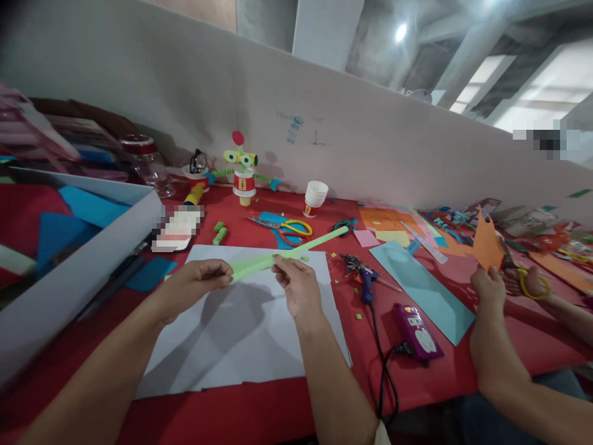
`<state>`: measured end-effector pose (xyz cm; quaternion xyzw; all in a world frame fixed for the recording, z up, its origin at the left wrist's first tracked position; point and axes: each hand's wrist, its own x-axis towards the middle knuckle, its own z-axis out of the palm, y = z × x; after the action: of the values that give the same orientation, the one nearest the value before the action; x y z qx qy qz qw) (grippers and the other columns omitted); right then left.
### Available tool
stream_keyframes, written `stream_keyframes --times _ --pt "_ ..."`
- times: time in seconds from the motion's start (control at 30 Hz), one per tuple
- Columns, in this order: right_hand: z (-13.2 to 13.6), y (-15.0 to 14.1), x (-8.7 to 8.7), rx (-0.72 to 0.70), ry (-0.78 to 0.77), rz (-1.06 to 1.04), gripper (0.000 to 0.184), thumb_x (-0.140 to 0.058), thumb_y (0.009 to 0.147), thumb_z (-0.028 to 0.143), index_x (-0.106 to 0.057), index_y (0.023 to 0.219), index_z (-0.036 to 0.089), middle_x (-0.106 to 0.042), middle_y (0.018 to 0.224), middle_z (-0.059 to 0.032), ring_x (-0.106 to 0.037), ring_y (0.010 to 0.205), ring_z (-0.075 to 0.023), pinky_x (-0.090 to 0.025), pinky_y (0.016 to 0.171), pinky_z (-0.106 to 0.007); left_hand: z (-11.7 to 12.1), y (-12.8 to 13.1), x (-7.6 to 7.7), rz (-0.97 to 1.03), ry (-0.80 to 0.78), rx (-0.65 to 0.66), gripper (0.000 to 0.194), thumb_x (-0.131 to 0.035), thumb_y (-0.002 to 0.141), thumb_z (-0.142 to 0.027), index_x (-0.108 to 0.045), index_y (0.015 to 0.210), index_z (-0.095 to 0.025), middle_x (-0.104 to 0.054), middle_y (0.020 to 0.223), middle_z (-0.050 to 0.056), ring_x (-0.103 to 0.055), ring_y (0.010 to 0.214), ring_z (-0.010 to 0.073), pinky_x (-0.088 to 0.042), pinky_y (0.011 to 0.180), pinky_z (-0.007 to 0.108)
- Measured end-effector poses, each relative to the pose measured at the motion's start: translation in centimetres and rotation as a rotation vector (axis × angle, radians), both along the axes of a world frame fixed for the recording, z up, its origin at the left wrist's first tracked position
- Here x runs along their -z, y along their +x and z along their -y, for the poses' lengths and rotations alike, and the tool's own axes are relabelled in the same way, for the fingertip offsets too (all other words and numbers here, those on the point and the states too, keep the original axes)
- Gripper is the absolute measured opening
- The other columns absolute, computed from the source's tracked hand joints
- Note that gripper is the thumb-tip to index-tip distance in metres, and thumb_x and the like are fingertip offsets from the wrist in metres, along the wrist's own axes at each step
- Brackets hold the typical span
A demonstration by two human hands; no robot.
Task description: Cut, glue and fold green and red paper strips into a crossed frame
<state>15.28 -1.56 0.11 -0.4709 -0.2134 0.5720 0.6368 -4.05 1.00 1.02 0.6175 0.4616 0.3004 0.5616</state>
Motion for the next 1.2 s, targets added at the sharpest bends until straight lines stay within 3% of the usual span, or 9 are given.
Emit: stream_keyframes --times 0.37,0.6,0.8,0.87,0.9,1.0,1.07,1.13,1.2 --pt "-0.5 2.6 -1.0 0.242 0.039 -0.119 0.019 -0.084 0.049 0.016 -0.068 0.060 0.015 -0.064 0.057 0.0029 -0.059 0.054 -0.0059 -0.045 0.048 -0.013 -1.1 -2.2 0.5 -0.172 0.105 -0.043 0.017 -0.058 0.068 -0.037 -0.059 0.065 -0.021 -0.054 0.062 -0.003 -0.046 0.061 0.0132 -0.035 0.057 0.023" --pt "-0.8 4.3 -1.5 0.406 0.142 -0.155 0.022 -0.084 0.052 0.012 -0.065 0.063 0.017 -0.064 0.058 0.0042 -0.059 0.054 -0.0064 -0.048 0.048 -0.015 -1.9 -4.3 0.9 -0.308 0.265 0.017 0.015 -0.056 0.071 -0.035 -0.063 0.067 -0.023 -0.063 0.071 0.000 -0.054 0.071 0.0189 -0.040 0.065 0.026" --pt "-0.9 6.0 -1.8 0.618 0.223 -0.211 0.017 -0.075 0.066 0.024 -0.060 0.062 0.020 -0.060 0.057 0.0075 -0.050 0.048 -0.0033 -0.039 0.040 -0.013 -2.1 -4.3 0.8 -0.310 0.355 -0.218 0.015 -0.055 0.072 -0.035 -0.063 0.069 -0.022 -0.065 0.073 0.001 -0.057 0.074 0.0210 -0.040 0.067 0.028" --pt "-0.7 4.6 -1.4 0.570 0.191 -0.202 0.021 -0.077 0.062 0.027 -0.058 0.058 0.019 -0.057 0.054 0.0073 -0.048 0.047 -0.0035 -0.036 0.040 -0.013 -1.7 -3.3 0.6 -0.275 0.382 -0.283 0.015 -0.056 0.073 -0.036 -0.064 0.073 -0.023 -0.067 0.077 0.001 -0.058 0.077 0.0211 -0.041 0.069 0.028" --pt "-0.5 3.5 -1.1 0.475 0.155 -0.176 0.022 -0.079 0.058 0.026 -0.059 0.058 0.019 -0.057 0.055 0.0070 -0.048 0.048 -0.0038 -0.036 0.041 -0.014 -1.5 -2.7 0.5 -0.266 0.389 -0.282 0.016 -0.056 0.073 -0.036 -0.065 0.074 -0.023 -0.067 0.078 0.001 -0.059 0.078 0.0209 -0.041 0.068 0.027" --pt "0.4 -0.7 0.0 -0.008 0.132 0.020 0.036 -0.082 0.049 0.015 -0.069 0.081 0.022 -0.068 0.077 0.0035 -0.057 0.065 -0.0083 -0.043 0.056 -0.018 -0.5 -0.7 0.4 -0.263 0.393 -0.212 0.016 -0.055 0.075 -0.035 -0.065 0.075 -0.023 -0.068 0.077 0.001 -0.059 0.077 0.0202 -0.041 0.067 0.027" --pt "0.8 -2.7 0.6 -0.176 0.153 0.090 0.032 -0.081 0.053 0.019 -0.072 0.083 0.022 -0.068 0.074 0.0028 -0.057 0.068 -0.0103 -0.044 0.062 -0.022 0.1 0.5 0.5 -0.258 0.408 -0.132 0.014 -0.053 0.075 -0.032 -0.064 0.075 -0.022 -0.068 0.078 0.001 -0.060 0.078 0.0197 -0.042 0.069 0.028" --pt "1.0 -3.6 1.0 -0.188 0.143 0.168 0.018 -0.079 0.059 0.027 -0.074 0.075 0.020 -0.066 0.065 0.0017 -0.055 0.064 -0.0110 -0.042 0.062 -0.024 0.5 1.2 0.6 -0.261 0.429 -0.053 0.014 -0.051 0.076 -0.029 -0.064 0.076 -0.022 -0.068 0.079 0.001 -0.060 0.078 0.0194 -0.042 0.071 0.028" --pt "0.9 -3.2 1.3 -0.121 0.101 0.207 0.017 -0.078 0.061 0.033 -0.074 0.069 0.018 -0.064 0.059 0.0009 -0.051 0.059 -0.0110 -0.039 0.059 -0.025 0.6 1.4 0.6 -0.286 0.444 -0.006 0.015 -0.050 0.076 -0.027 -0.064 0.076 -0.023 -0.068 0.079 0.002 -0.059 0.079 0.0196 -0.042 0.071 0.029"
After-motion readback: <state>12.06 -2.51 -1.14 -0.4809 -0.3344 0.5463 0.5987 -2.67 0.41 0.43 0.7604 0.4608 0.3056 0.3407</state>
